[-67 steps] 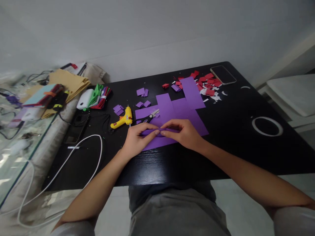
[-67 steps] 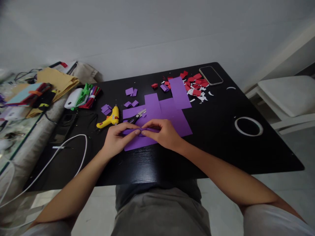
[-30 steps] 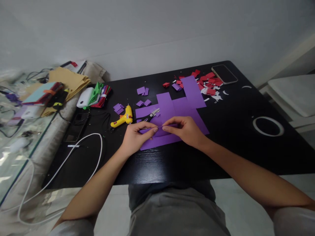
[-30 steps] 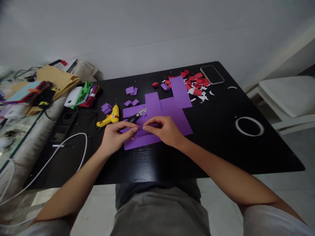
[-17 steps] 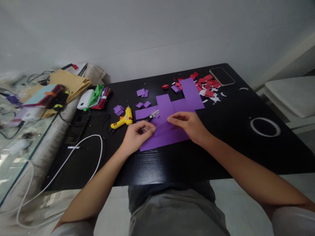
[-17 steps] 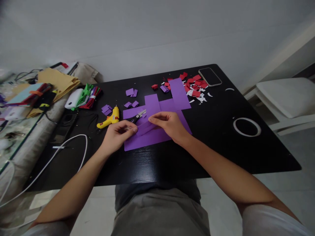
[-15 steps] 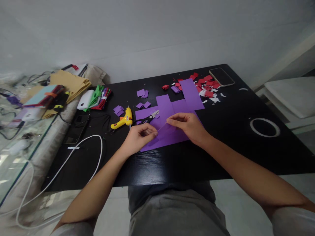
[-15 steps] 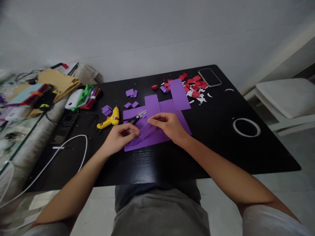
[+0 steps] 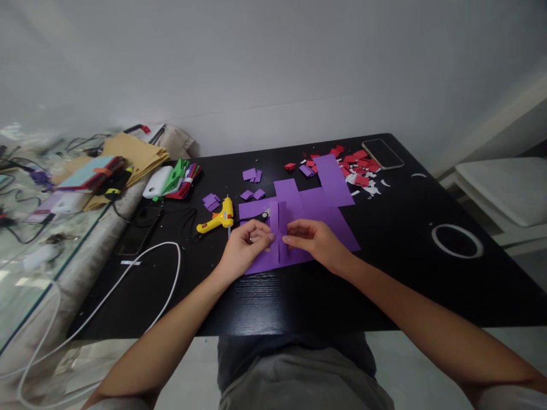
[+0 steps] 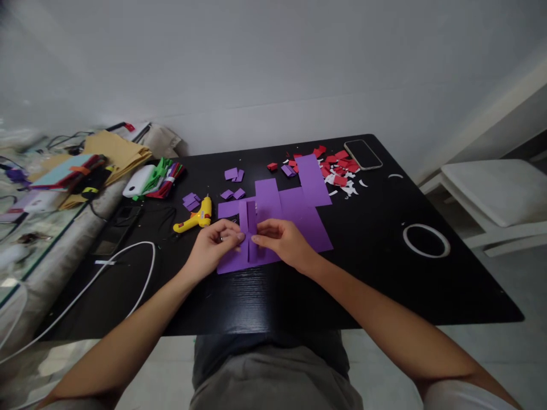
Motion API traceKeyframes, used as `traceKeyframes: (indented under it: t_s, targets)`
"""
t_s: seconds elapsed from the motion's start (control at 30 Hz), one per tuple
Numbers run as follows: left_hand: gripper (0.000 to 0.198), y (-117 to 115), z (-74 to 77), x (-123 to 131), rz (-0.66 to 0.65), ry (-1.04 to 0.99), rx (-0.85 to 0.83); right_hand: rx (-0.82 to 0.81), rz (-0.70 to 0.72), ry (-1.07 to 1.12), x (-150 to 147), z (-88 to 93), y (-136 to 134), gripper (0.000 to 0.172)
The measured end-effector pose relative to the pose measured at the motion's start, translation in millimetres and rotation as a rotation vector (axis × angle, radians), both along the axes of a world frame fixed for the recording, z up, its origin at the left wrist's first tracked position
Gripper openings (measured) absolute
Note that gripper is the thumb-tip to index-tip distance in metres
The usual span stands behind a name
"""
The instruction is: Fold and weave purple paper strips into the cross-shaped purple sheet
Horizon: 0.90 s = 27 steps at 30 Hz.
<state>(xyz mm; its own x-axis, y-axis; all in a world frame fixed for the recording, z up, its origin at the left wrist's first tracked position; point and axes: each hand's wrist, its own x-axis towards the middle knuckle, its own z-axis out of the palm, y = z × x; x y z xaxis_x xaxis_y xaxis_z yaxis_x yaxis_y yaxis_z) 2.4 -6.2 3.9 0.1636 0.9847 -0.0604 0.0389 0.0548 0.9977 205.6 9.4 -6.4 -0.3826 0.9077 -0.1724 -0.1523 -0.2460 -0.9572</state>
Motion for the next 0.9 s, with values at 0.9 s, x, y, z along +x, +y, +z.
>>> traceKeyframes:
  t_s: [0.9]
  targets:
    - [0.012, -5.2, -2.1, -2.4, -0.074, 0.054, 0.206, 0.051, -0.041, 0.050, 0.3, 2.1, -4.8, 0.014]
